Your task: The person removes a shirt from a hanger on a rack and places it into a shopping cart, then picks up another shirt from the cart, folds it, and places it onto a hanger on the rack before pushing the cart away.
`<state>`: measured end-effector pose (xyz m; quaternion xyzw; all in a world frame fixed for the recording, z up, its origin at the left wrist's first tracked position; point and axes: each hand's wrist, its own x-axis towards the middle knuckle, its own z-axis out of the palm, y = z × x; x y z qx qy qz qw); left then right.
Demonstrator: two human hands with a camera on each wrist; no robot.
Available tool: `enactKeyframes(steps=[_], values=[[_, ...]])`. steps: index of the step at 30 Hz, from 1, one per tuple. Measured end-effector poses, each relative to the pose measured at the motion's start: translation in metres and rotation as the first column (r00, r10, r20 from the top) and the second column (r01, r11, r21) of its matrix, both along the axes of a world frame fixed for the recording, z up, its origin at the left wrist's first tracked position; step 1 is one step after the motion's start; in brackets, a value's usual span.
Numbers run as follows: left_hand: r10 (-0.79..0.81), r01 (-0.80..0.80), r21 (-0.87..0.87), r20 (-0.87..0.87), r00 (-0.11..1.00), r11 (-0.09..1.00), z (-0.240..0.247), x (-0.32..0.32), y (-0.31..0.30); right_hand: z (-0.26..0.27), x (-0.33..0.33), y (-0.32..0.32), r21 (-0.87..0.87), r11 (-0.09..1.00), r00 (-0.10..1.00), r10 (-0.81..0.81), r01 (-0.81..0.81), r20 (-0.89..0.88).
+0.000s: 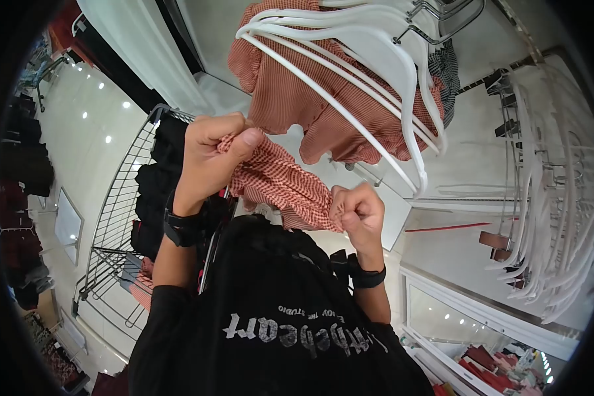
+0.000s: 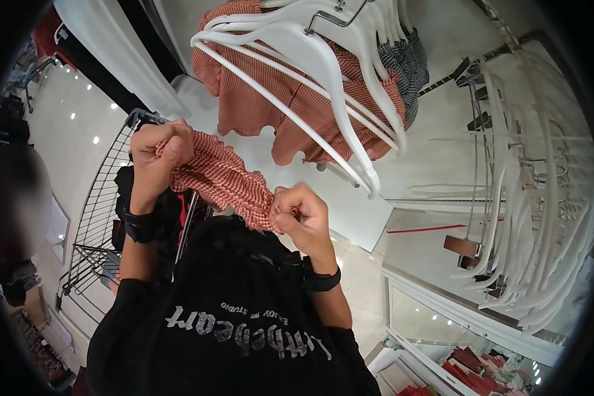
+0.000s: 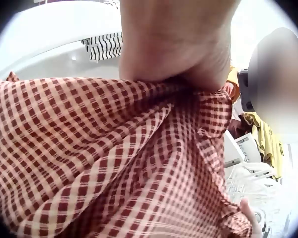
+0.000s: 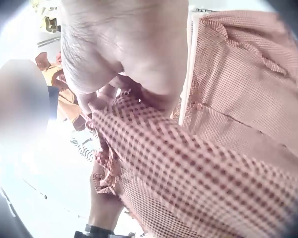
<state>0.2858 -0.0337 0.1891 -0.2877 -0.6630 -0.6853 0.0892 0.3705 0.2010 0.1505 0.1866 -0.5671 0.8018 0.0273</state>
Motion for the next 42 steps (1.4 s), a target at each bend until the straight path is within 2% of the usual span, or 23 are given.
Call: enactKeyframes(steps=[2,3,4,7,10,14,15,18,22,23,26,28,30,32,33,36,38,39,40,41,42], values=[[0.038,-0.037,-0.025,0.030,0.999,0.999,0.001,0.001,0.001,0.012,0.004,-0.007,-0.159,0.987,0.984,0.032,-0.003,0.176],[0.055,-0.054,-0.019,0.072,0.996,0.998,0.003,0.002,0.001,0.010,0.004,-0.004,-0.066,0.998,0.984,0.030,-0.019,0.174],[0.073,-0.072,-0.014,0.112,0.991,0.997,0.006,0.003,0.001,0.011,0.002,-0.003,0.108,0.994,0.993,0.007,-0.020,0.120],[0.022,-0.021,-0.170,0.008,1.000,0.985,0.018,-0.002,0.001,0.030,-0.007,-0.007,0.559,0.829,1.000,0.005,0.012,-0.030],[-0.011,-0.007,-0.242,-0.073,0.997,0.970,0.029,-0.008,0.004,0.033,-0.011,-0.005,0.792,0.607,0.995,0.012,0.071,-0.099],[-0.026,-0.019,-0.303,-0.144,0.989,0.953,0.040,-0.010,-0.003,0.015,-0.014,0.004,0.878,0.453,0.987,-0.037,0.154,-0.154],[-0.010,-0.025,-0.277,-0.126,0.992,0.960,0.047,-0.008,-0.002,0.017,-0.014,0.006,0.887,0.436,0.988,-0.048,0.152,-0.146],[0.004,-0.069,-0.355,-0.182,0.983,0.932,0.051,-0.015,-0.014,0.019,-0.015,0.015,0.872,0.453,0.980,-0.026,0.187,-0.196],[0.021,-0.069,-0.293,-0.162,0.987,0.954,0.046,-0.029,-0.021,0.027,-0.015,0.023,0.676,0.689,0.961,-0.129,0.263,-0.244],[0.018,-0.056,-0.288,-0.136,0.991,0.956,0.047,-0.031,-0.023,0.028,-0.015,0.027,0.653,0.699,0.951,-0.133,0.291,-0.281],[0.040,-0.094,-0.228,-0.230,0.972,0.969,0.042,-0.044,-0.032,0.031,-0.014,0.027,0.447,0.780,0.888,-0.298,0.438,-0.349],[-0.003,-0.032,-0.314,-0.112,0.994,0.949,0.044,-0.042,-0.042,0.035,-0.010,0.029,0.391,0.770,0.855,-0.384,0.505,-0.349],[-0.038,0.035,-0.359,0.000,0.999,0.933,0.044,-0.041,-0.047,0.035,-0.010,0.028,0.345,0.739,0.809,-0.465,0.578,-0.360],[-0.015,0.041,-0.312,0.085,0.996,0.949,0.049,-0.032,-0.037,0.031,-0.011,0.025,0.306,0.695,0.754,-0.539,0.650,-0.376],[-0.002,0.040,-0.287,0.129,0.992,0.957,0.051,-0.028,-0.031,0.032,-0.008,0.020,0.352,0.671,0.757,-0.600,0.653,-0.261],[-0.055,0.098,-0.128,0.305,0.951,0.987,0.045,-0.022,-0.017,0.032,-0.009,0.002,0.483,0.268,0.548,-0.513,0.834,-0.661],[-0.132,0.145,0.001,0.416,0.899,0.989,0.045,-0.018,-0.009,0.023,-0.002,-0.011,0.468,0.382,0.602,-0.435,0.797,-0.670],[-0.169,0.147,0.083,0.462,0.871,0.986,0.043,-0.017,-0.002,0.014,0.002,-0.020,0.501,0.487,0.692,-0.399,0.715,-0.601],[-0.209,0.144,0.165,0.504,0.838,0.976,0.041,-0.016,0.003,0.006,0.004,-0.027,0.580,0.614,0.833,-0.271,0.535,-0.482],[-0.267,0.159,0.236,0.550,0.791,0.959,0.040,-0.017,0.006,0.001,0.011,-0.040,0.567,0.803,0.982,-0.178,0.185,-0.067],[-0.282,0.149,0.269,0.566,0.775,0.951,0.045,-0.014,0.011,-0.005,0.012,-0.048,0.587,0.810,0.998,-0.056,0.022,0.040]])
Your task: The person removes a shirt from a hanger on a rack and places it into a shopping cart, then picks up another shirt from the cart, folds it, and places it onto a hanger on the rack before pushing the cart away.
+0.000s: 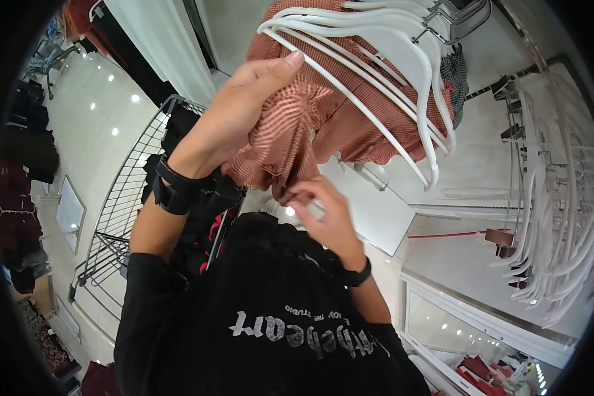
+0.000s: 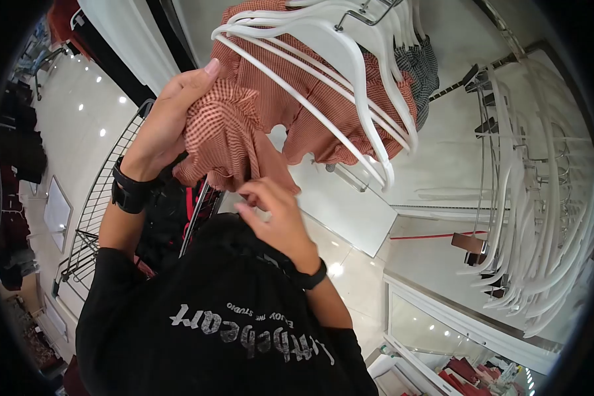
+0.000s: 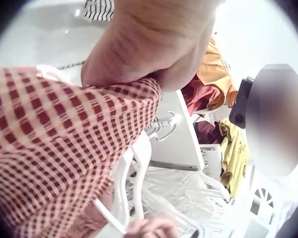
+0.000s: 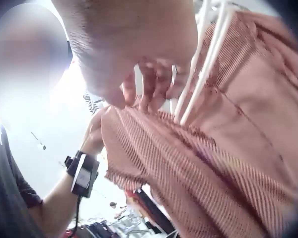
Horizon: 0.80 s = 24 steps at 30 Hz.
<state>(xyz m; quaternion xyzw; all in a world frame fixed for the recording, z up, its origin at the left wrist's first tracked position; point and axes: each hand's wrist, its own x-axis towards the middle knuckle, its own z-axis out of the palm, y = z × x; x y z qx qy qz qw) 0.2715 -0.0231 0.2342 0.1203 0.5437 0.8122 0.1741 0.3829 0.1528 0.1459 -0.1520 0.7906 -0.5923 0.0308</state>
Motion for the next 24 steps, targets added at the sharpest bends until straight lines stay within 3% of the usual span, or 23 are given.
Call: enactKeyframes(steps=[1,4,6,8,9,12,13,17,21,23,24], values=[[0.003,-0.004,0.029,0.032,0.999,1.000,0.010,0.006,0.006,-0.012,-0.001,-0.006,0.108,0.992,0.992,0.078,-0.067,-0.102],[-0.008,0.004,0.112,0.039,0.999,0.994,0.013,0.008,0.011,-0.020,0.000,-0.023,0.177,0.984,0.994,0.034,-0.015,-0.102],[0.006,-0.006,0.167,0.000,1.000,0.986,0.013,0.007,0.012,-0.037,0.001,-0.022,0.184,0.983,0.982,0.016,0.020,-0.190],[0.051,-0.039,0.232,-0.045,0.998,0.972,0.012,0.009,0.015,-0.040,0.002,-0.016,0.126,0.992,0.994,0.002,0.012,-0.112],[0.027,-0.011,0.262,-0.059,0.998,0.965,0.013,0.009,0.015,-0.037,0.001,-0.018,0.017,0.995,0.992,-0.096,0.098,-0.081],[0.015,0.003,0.250,-0.068,0.998,0.968,0.010,0.010,0.015,-0.037,-0.004,-0.009,-0.165,0.972,0.970,-0.133,0.168,0.204],[0.022,-0.006,0.250,-0.059,0.998,0.968,0.009,0.010,0.016,-0.052,-0.006,-0.005,-0.046,0.979,0.978,-0.195,0.199,0.076],[0.045,-0.036,0.224,-0.036,0.998,0.974,0.005,0.004,0.013,-0.052,-0.006,0.003,-0.157,0.954,0.959,-0.227,0.254,0.171],[0.164,-0.156,0.215,-0.021,0.986,0.964,-0.012,-0.010,0.022,-0.047,-0.008,0.007,-0.359,0.902,0.956,-0.155,0.239,0.248],[0.100,-0.110,0.231,0.055,0.993,0.967,-0.015,-0.005,0.027,-0.022,-0.010,-0.004,-0.542,0.805,0.954,-0.095,0.241,0.283],[0.067,-0.088,0.241,0.093,0.993,0.967,-0.015,-0.001,0.030,-0.023,-0.011,-0.004,-0.527,0.811,0.957,-0.132,0.255,0.260]])
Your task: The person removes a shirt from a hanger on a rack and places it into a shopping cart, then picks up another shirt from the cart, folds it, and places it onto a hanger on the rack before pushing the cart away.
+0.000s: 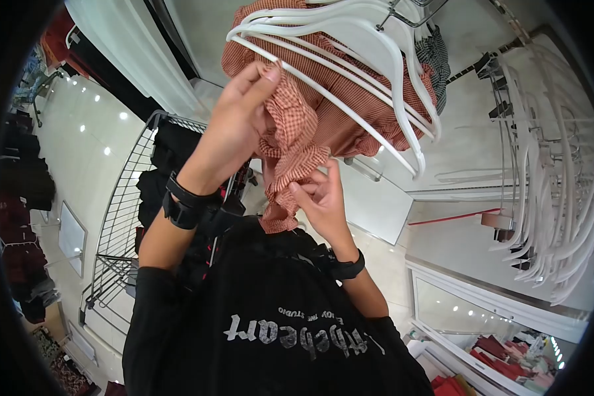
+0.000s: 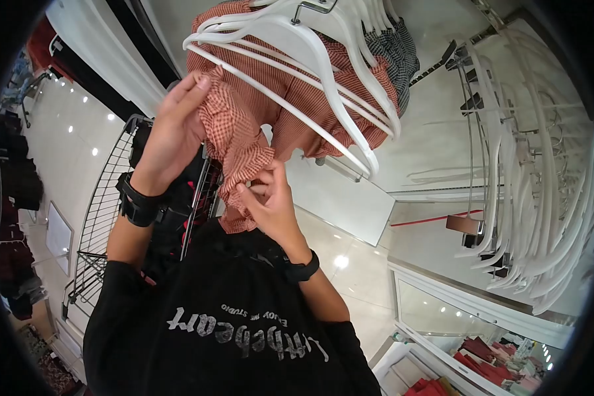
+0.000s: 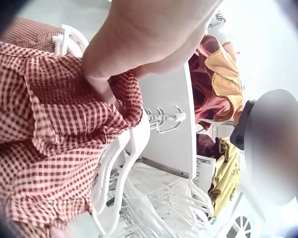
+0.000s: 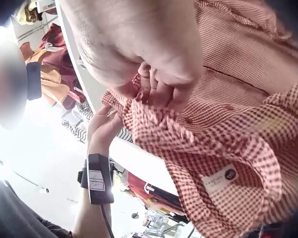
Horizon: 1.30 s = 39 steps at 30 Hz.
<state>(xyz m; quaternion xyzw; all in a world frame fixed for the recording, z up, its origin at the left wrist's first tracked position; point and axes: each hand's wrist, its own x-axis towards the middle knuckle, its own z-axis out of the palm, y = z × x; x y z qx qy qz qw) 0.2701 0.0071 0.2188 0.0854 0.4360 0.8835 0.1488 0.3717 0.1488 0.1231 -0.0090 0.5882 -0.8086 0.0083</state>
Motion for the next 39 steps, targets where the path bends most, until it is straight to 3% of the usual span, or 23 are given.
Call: enactKeyframes(steps=[3,4,6,7,10,12,14,17,20,21,24,26,28,29,32,36,37,39], values=[[-0.083,0.083,-0.014,0.015,0.996,0.996,0.002,0.009,0.005,0.003,-0.005,0.001,0.041,0.996,0.996,-0.078,0.080,-0.034],[-0.112,0.112,-0.023,0.017,0.994,0.993,0.004,0.011,0.007,0.003,-0.009,0.001,0.218,0.962,0.979,-0.128,0.162,-0.160],[-0.140,0.141,-0.042,0.020,0.990,0.989,0.006,0.013,0.013,0.001,-0.014,0.003,0.508,0.781,0.897,-0.147,0.364,-0.417],[-0.164,0.165,-0.047,0.018,0.986,0.985,0.002,0.013,0.015,-0.004,-0.012,0.000,0.433,0.763,0.845,-0.269,0.480,-0.463],[-0.186,0.186,-0.056,0.018,0.982,0.981,-0.005,0.012,0.021,0.013,-0.007,0.008,0.560,0.683,0.799,-0.057,0.469,-0.599],[-0.215,0.216,-0.069,0.011,0.976,0.974,-0.018,0.010,0.025,0.023,-0.002,0.003,0.506,0.708,0.809,-0.159,0.493,-0.566],[-0.289,0.263,-0.297,-0.044,0.956,0.918,-0.025,0.013,0.027,0.025,0.000,0.006,0.465,0.724,0.794,-0.188,0.510,-0.578],[-0.389,0.288,-0.363,-0.248,0.887,0.886,-0.034,0.029,0.034,0.032,0.004,0.014,0.404,0.723,0.802,-0.349,0.560,-0.485],[-0.399,0.143,-0.493,-0.466,0.790,0.858,-0.044,0.042,0.036,0.021,0.009,0.023,0.286,0.755,0.795,-0.480,0.590,-0.371],[-0.500,0.174,-0.607,-0.422,0.756,0.776,-0.044,0.044,0.035,0.021,0.009,0.024,0.259,0.760,0.791,-0.501,0.597,-0.352],[-0.486,0.247,-0.539,-0.363,0.795,0.806,-0.078,0.058,0.047,0.020,0.007,0.028,0.170,0.772,0.779,-0.552,0.612,-0.298],[-0.472,0.167,-0.600,-0.396,0.788,0.782,-0.091,0.058,0.052,0.014,0.010,0.037,0.182,0.727,0.746,-0.621,0.663,-0.240],[-0.490,-0.027,-0.739,-0.474,0.731,0.673,-0.101,0.052,0.056,0.016,0.014,0.042,0.138,0.708,0.720,-0.668,0.693,-0.187],[-0.420,0.006,-0.709,-0.411,0.809,0.706,-0.108,0.053,0.061,0.015,0.015,0.044,0.118,0.688,0.698,-0.696,0.716,-0.170],[-0.504,0.139,-0.811,-0.209,0.838,0.568,-0.144,0.039,0.063,0.014,0.018,0.049,0.047,0.679,0.680,-0.729,0.733,-0.081],[-0.582,0.441,-0.469,-0.213,0.785,0.766,-0.145,0.047,0.069,0.016,0.020,0.054,-0.067,0.667,0.670,-0.742,0.742,0.026],[-0.633,0.490,-0.480,-0.195,0.749,0.728,-0.130,0.051,0.069,0.014,0.020,0.057,-0.050,0.659,0.661,-0.750,0.750,0.033],[-0.639,0.336,-0.622,-0.359,0.681,0.707,-0.141,0.053,0.073,0.008,0.021,0.062,-0.016,0.645,0.645,-0.762,0.764,0.052]])
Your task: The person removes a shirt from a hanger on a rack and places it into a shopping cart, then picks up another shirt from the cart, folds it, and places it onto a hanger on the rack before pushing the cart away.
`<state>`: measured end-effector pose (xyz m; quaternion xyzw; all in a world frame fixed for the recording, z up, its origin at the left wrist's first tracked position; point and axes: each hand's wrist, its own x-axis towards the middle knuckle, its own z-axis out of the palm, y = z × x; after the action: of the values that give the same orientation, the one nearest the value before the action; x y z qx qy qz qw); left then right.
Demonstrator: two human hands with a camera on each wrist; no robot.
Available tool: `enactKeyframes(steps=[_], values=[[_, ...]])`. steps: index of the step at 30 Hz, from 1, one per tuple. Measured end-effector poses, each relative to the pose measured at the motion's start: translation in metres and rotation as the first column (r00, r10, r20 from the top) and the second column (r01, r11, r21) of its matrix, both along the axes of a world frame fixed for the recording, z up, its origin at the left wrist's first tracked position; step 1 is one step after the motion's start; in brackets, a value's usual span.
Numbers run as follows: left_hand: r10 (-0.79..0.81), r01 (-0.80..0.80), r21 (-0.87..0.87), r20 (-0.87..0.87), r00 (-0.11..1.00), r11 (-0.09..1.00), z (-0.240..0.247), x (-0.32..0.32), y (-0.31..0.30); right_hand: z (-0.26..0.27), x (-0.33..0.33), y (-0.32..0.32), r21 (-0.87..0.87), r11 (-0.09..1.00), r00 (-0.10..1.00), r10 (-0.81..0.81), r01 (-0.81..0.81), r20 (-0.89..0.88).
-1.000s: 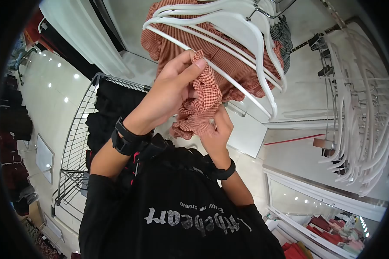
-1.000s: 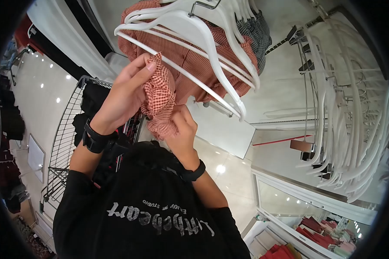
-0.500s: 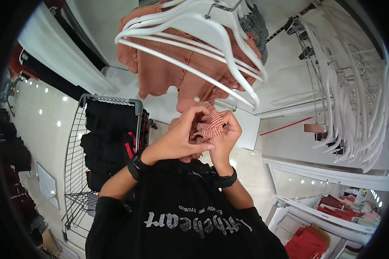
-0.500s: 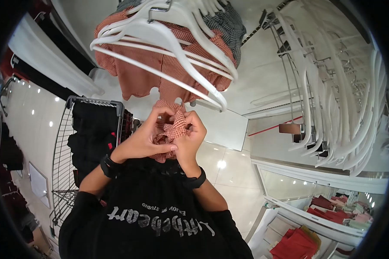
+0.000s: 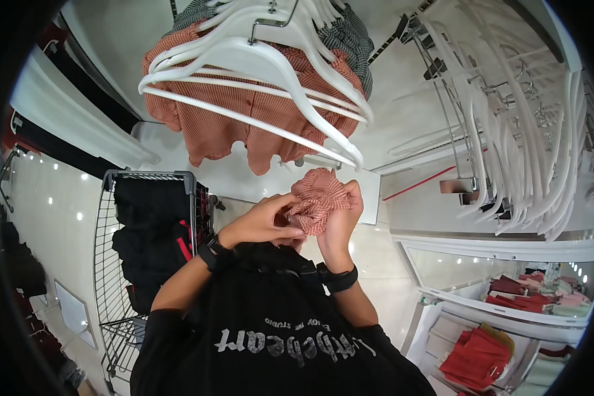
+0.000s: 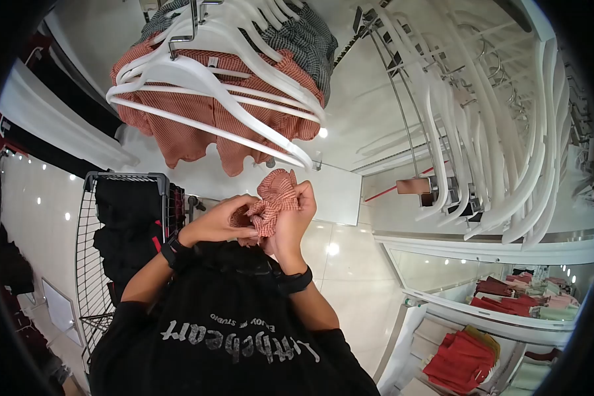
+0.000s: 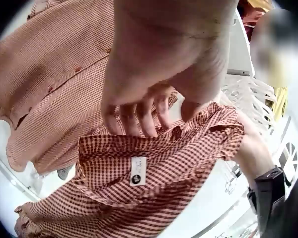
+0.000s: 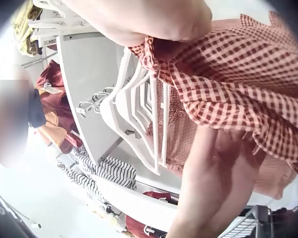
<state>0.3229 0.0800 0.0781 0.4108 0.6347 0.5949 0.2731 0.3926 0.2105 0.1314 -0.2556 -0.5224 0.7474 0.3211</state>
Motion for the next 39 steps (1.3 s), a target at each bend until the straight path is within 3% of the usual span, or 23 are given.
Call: enactKeyframes(steps=[1,2,5,6,10,11,13,14,17,20,23,26,28,30,36,39], values=[[0.005,-0.008,-0.022,-0.131,0.991,1.000,-0.008,0.001,0.003,0.001,0.001,0.002,-0.052,0.999,0.999,-0.011,0.010,-0.034],[-0.012,0.006,-0.096,-0.069,0.998,0.995,-0.015,-0.002,0.005,0.005,0.002,0.005,-0.103,0.994,0.997,-0.024,0.017,-0.067],[0.131,-0.156,-0.251,-0.114,0.985,0.955,-0.036,-0.014,-0.001,0.006,0.009,0.022,-0.180,0.984,0.988,-0.029,0.001,-0.152],[0.212,-0.231,-0.130,-0.144,0.967,0.964,-0.041,-0.017,-0.005,0.004,0.010,0.029,-0.203,0.979,0.985,-0.051,0.017,-0.162],[0.427,-0.426,-0.172,-0.031,0.904,0.888,-0.074,-0.028,-0.024,0.009,0.019,0.047,-0.238,0.971,0.986,-0.029,-0.012,-0.167],[0.466,-0.470,-0.203,-0.070,0.882,0.859,-0.066,-0.028,-0.025,0.009,0.021,0.050,-0.235,0.972,0.986,-0.013,-0.028,-0.169],[0.537,-0.558,-0.256,-0.152,0.830,0.789,-0.045,-0.025,-0.029,0.004,0.026,0.055,-0.228,0.970,0.986,0.053,-0.089,-0.160],[0.606,-0.632,-0.177,-0.183,0.774,0.754,-0.045,-0.024,-0.028,0.003,0.026,0.057,-0.220,0.970,0.987,0.075,-0.105,-0.141],[0.759,-0.797,-0.155,-0.247,0.603,0.583,-0.041,-0.022,-0.027,0.001,0.031,0.067,-0.197,0.968,0.986,0.138,-0.155,-0.095],[0.747,-0.740,-0.176,-0.034,0.664,0.649,-0.048,-0.022,-0.029,-0.010,0.037,0.078,-0.214,0.950,0.973,0.223,-0.229,-0.052],[0.656,-0.688,-0.058,0.367,0.659,0.723,-0.048,-0.019,-0.022,-0.017,0.038,0.091,-0.316,0.880,0.933,0.356,-0.356,-0.060],[0.507,-0.666,-0.090,0.726,0.466,0.740,-0.027,-0.019,-0.012,-0.031,0.029,0.107,-0.391,0.795,0.885,0.438,-0.463,-0.156],[0.326,-0.638,-0.024,0.874,0.360,0.770,-0.023,-0.026,-0.008,-0.038,0.020,0.118,-0.422,0.777,0.883,0.434,-0.468,-0.180],[0.147,-0.615,0.059,0.949,0.279,0.787,-0.021,-0.037,-0.005,-0.035,0.004,0.125,-0.447,0.791,0.907,0.393,-0.417,-0.150],[0.071,-0.574,0.112,0.956,0.286,0.811,-0.006,-0.082,0.020,-0.029,-0.041,0.153,-0.387,0.826,0.911,0.395,-0.409,-0.119],[0.106,-0.548,0.075,0.951,0.291,0.833,-0.003,-0.103,0.027,-0.014,-0.057,0.155,-0.332,0.891,0.951,0.292,-0.310,-0.104]])
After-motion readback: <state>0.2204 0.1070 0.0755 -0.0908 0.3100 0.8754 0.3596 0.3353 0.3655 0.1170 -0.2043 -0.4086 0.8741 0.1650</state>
